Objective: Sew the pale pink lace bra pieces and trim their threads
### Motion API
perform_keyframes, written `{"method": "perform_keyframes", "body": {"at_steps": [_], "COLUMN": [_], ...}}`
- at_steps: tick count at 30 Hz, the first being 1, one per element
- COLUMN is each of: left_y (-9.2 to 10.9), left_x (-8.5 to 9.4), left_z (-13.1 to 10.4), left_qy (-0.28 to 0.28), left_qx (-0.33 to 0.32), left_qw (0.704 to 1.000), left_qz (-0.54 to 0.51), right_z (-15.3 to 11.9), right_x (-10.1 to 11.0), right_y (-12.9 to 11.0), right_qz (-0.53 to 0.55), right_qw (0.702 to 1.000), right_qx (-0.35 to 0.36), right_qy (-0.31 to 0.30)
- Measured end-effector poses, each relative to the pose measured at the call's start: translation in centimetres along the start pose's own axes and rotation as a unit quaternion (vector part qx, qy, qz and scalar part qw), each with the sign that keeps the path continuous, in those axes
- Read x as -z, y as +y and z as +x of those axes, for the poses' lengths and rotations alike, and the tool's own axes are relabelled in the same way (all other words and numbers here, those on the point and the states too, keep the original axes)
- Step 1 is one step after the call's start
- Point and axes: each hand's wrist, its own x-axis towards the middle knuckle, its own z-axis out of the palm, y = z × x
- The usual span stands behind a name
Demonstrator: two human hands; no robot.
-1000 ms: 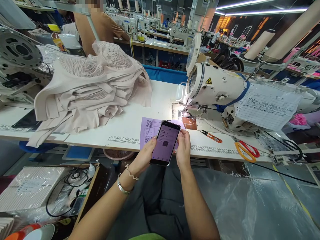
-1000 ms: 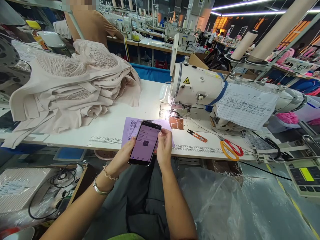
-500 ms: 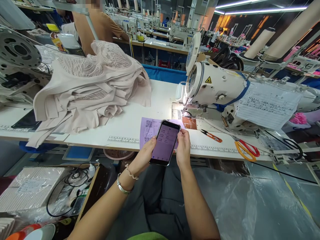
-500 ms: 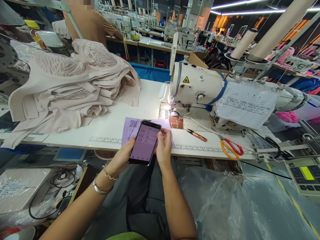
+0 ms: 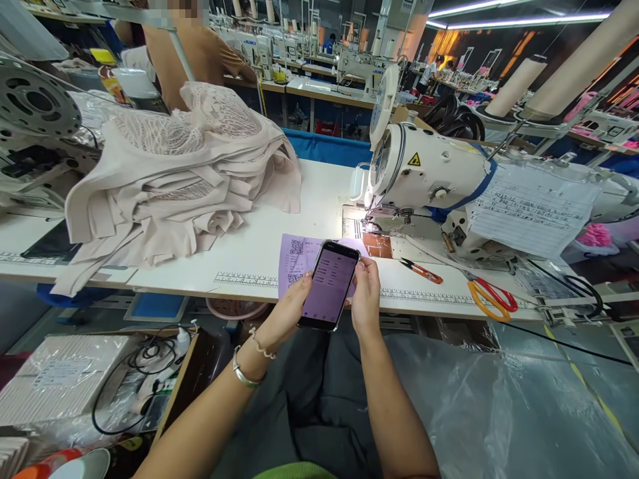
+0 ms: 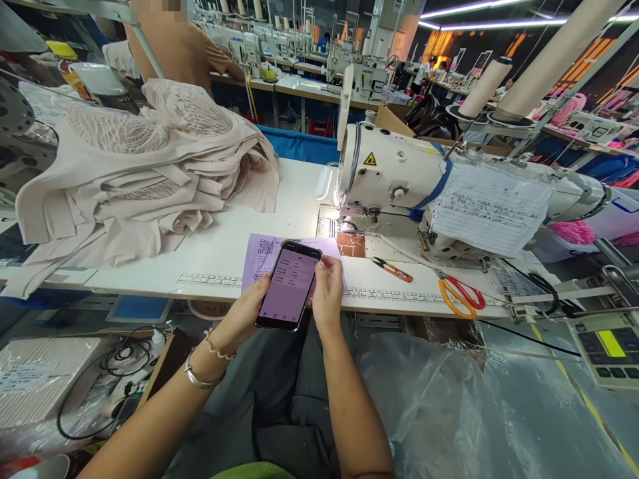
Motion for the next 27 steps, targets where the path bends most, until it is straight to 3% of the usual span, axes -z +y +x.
{"method": "perform_keyframes", "body": {"at_steps": [7, 12, 21, 27], "left_y": [-0.22, 0.07, -0.07, -0.28], "left_x": [0.19, 0.02, 0.16, 0.27], "left_z": [0.04, -0.13, -0.04, -0.01], "left_qy": [-0.024, -0.033, -0.051, -0.027], "left_qx": [0.012, 0.011, 0.019, 0.011], "left_qw": [1.000, 0.999, 0.998, 1.000], "left_qz": [0.003, 0.001, -0.006, -0.006], "right_z": [0.06, -0.01, 0.20, 0.11], "right_x": [-0.20, -0.11, -0.21, -0.57], "right_y": [-0.26, -0.45, -0.38, -0.85], "right_qz": [0.015, 0.008, 0.005, -0.001], "right_qw": [1.000, 1.000, 1.000, 0.999], "right_qx": [0.000, -0.024, 0.004, 0.023], "right_qy": [0.028, 0.015, 0.023, 0.027]}}
